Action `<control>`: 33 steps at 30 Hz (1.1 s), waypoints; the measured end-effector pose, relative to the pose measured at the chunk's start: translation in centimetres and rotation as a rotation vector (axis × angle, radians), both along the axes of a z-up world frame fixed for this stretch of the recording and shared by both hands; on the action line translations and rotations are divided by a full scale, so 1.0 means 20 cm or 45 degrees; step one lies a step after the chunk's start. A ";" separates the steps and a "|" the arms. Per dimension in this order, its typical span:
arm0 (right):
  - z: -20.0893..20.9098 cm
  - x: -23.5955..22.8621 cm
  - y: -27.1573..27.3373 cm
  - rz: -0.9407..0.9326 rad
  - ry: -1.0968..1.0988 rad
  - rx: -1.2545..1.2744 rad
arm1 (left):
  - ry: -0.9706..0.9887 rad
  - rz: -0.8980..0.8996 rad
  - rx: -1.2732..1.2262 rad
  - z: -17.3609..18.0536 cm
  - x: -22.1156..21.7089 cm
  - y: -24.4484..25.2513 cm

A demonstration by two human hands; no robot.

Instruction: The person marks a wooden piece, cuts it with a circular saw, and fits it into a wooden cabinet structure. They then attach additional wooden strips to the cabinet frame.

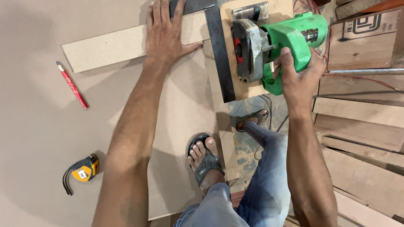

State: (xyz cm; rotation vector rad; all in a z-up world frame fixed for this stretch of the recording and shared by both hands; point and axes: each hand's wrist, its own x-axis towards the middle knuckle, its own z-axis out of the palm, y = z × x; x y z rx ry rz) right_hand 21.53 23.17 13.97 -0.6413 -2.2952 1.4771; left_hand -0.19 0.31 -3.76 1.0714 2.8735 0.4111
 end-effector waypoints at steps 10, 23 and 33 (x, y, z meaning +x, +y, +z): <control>0.00 0.08 0.06 -0.103 0.083 -0.112 | -0.058 -0.009 0.012 0.08 -0.01 0.01; 0.00 0.09 0.07 -0.186 -0.101 -0.021 | -0.034 0.002 0.107 0.28 0.03 0.00; 0.01 0.03 -0.02 -0.228 -0.073 -0.040 | -0.061 0.013 0.021 0.29 0.03 0.01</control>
